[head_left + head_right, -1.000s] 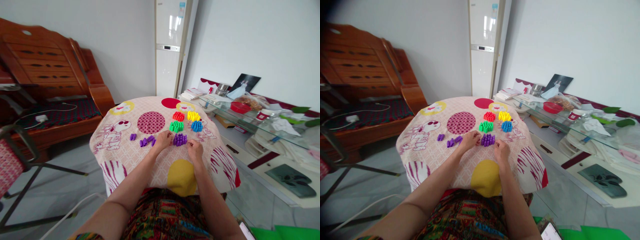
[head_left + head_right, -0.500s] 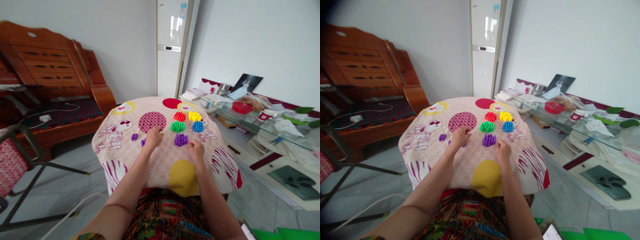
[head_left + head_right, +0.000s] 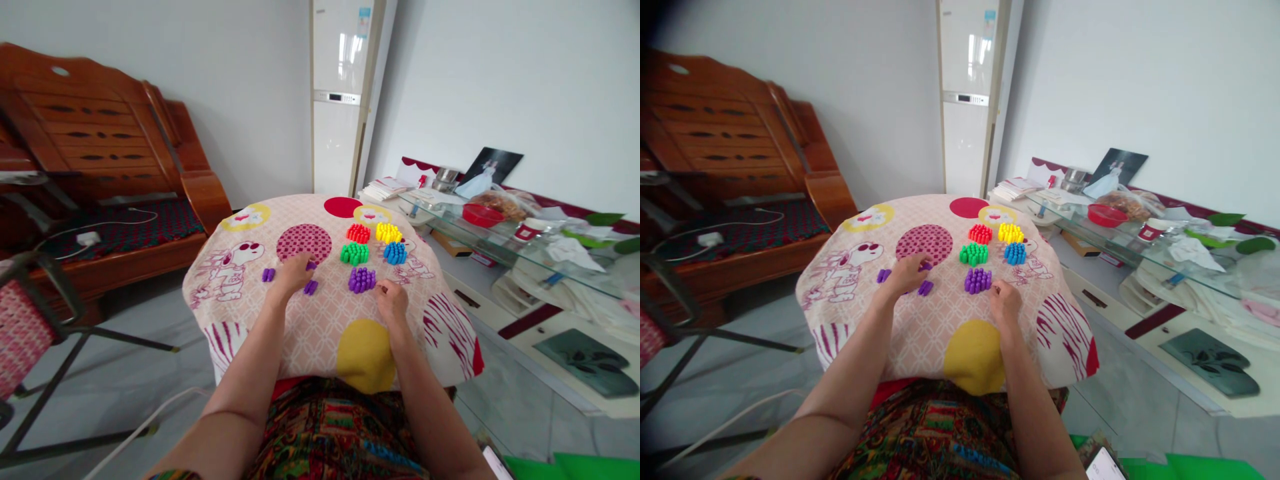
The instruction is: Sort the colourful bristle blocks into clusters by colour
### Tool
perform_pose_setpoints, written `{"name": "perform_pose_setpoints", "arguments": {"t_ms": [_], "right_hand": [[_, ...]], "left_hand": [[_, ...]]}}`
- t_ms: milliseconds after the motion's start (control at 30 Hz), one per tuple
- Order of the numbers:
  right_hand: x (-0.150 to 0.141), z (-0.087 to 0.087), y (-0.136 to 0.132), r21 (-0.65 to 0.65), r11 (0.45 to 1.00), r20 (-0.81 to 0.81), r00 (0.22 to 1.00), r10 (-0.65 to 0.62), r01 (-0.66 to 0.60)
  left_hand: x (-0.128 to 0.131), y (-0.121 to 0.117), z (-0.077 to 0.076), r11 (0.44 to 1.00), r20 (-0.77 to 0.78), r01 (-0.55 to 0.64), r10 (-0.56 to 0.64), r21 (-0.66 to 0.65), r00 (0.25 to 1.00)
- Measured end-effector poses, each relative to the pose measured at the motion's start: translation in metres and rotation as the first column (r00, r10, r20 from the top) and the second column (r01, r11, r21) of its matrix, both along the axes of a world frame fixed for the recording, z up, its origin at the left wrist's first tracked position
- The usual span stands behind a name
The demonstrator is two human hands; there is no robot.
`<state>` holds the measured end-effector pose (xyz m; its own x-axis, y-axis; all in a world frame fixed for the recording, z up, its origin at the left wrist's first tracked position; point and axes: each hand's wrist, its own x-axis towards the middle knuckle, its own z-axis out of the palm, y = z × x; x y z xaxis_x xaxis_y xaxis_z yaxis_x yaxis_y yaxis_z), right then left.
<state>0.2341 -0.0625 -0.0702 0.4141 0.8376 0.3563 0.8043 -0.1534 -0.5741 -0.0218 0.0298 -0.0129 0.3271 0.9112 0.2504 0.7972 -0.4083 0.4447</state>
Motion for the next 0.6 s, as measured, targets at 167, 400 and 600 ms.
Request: {"name": "perform_pose_setpoints", "arguments": {"t_ms": [167, 400, 600], "right_hand": [[0.001, -0.001, 0.000, 0.004, 1.000, 0.011, 1.000, 0.002, -0.002], [0.001, -0.001, 0.000, -0.003, 1.000, 0.022, 1.000, 0.006, -0.006], [0.000, 0.000, -0.001, 0.010, 1.000, 0.032, 0.999, 0.008, -0.009]], "left_hand": [[0.040, -0.005, 0.003, 0.992, 0.090, 0.128, -0.127, -0.002, 0.988], [0.070, -0.007, -0.005, 0.973, 0.047, 0.222, -0.220, -0.059, 0.974], [0.075, -0.007, -0.014, 0.964, 0.195, 0.250, -0.229, -0.089, 0.954]]}}
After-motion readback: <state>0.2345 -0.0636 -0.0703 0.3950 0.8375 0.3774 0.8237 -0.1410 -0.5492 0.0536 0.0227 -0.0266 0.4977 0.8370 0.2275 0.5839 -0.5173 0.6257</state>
